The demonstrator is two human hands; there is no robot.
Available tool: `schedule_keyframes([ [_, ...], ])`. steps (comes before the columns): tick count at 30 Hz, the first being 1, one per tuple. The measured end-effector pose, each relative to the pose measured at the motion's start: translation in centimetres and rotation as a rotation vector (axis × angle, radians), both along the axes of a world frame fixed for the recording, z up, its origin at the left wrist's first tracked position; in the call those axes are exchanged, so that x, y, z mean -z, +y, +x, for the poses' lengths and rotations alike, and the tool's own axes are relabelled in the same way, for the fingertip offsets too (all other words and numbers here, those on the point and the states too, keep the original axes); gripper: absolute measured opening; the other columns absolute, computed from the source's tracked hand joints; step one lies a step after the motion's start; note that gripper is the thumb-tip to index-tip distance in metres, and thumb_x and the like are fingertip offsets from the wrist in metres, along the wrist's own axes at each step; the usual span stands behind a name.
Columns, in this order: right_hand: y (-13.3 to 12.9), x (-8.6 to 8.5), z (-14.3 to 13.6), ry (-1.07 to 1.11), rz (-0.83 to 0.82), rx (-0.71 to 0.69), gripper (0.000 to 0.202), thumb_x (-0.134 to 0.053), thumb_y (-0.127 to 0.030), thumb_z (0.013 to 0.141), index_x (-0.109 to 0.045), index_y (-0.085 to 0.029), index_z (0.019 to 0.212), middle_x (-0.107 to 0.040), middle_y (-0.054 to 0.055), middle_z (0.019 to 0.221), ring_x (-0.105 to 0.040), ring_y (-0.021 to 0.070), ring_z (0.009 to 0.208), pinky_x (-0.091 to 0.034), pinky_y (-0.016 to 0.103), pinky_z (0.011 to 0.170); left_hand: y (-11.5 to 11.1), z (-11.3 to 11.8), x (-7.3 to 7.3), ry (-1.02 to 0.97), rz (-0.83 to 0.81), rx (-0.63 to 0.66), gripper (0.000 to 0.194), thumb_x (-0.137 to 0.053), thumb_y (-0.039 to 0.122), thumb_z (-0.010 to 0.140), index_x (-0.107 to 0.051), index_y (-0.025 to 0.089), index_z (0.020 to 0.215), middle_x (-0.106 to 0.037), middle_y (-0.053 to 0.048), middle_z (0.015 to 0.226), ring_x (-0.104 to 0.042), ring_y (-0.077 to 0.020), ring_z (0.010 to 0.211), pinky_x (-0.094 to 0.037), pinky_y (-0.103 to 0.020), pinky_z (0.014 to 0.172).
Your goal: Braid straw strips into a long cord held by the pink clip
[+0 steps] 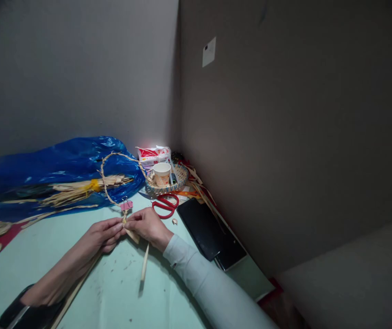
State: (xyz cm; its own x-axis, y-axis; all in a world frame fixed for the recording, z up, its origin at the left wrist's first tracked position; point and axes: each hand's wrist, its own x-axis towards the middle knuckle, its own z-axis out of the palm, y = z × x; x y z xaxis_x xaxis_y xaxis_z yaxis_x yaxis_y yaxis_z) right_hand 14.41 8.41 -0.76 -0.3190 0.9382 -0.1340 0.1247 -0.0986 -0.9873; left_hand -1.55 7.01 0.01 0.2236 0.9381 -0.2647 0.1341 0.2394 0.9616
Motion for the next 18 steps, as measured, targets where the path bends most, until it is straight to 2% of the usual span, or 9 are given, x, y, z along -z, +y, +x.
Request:
schedule_keyframes([
  [5,-0.6,-0.7,0.3,-0.299,0.185,-0.002,0.017,-0.063,-0.016,0.081,-0.074,-0.011,0.070,-0.054,-0.002,0.053,-0.041,0.0097,0.055,-0.029,0.023,0.055,-0.1,0.0,0.9,0.082,0.044,-0.111,0.036,-0.074,0.048,0.062,-0.059,0.016,0.060,-0.050,0.006,0.049,-0.030,-0.0037,0.037,-0.018,-0.019,0.040],
  [9,-1.5,-2.1,0.3,-0.562,0.324,-0.018,0.020,-0.059,-0.014,0.080,-0.075,-0.012,0.069,-0.067,0.006,0.061,-0.049,0.0144,0.060,-0.029,0.027,0.060,-0.5,0.2,1.4,0.139,0.071,-0.178,0.033,-0.072,0.046,0.063,-0.062,0.015,0.062,-0.048,0.007,0.047,-0.028,-0.0046,0.039,-0.016,-0.019,0.041],
  [13,-2.0,-2.9,0.3,-0.739,0.386,-0.064,0.021,-0.057,-0.015,0.080,-0.078,-0.013,0.076,-0.074,0.014,0.076,-0.058,0.0193,0.066,-0.028,0.029,0.060,-0.6,0.3,1.5,0.160,0.091,-0.177,0.034,-0.070,0.049,0.064,-0.059,0.017,0.058,-0.046,0.008,0.047,-0.027,-0.0064,0.042,-0.015,-0.020,0.042],
  [18,-1.7,-3.1,0.7,-0.813,0.414,-0.094,0.024,-0.056,-0.020,0.085,-0.079,-0.017,0.087,-0.076,0.011,0.083,-0.063,0.0209,0.073,-0.026,0.030,0.057,-0.5,0.2,1.3,0.182,0.117,-0.150,0.035,-0.069,0.049,0.065,-0.052,0.020,0.052,-0.040,0.009,0.045,-0.026,-0.0081,0.043,-0.015,-0.021,0.043],
])
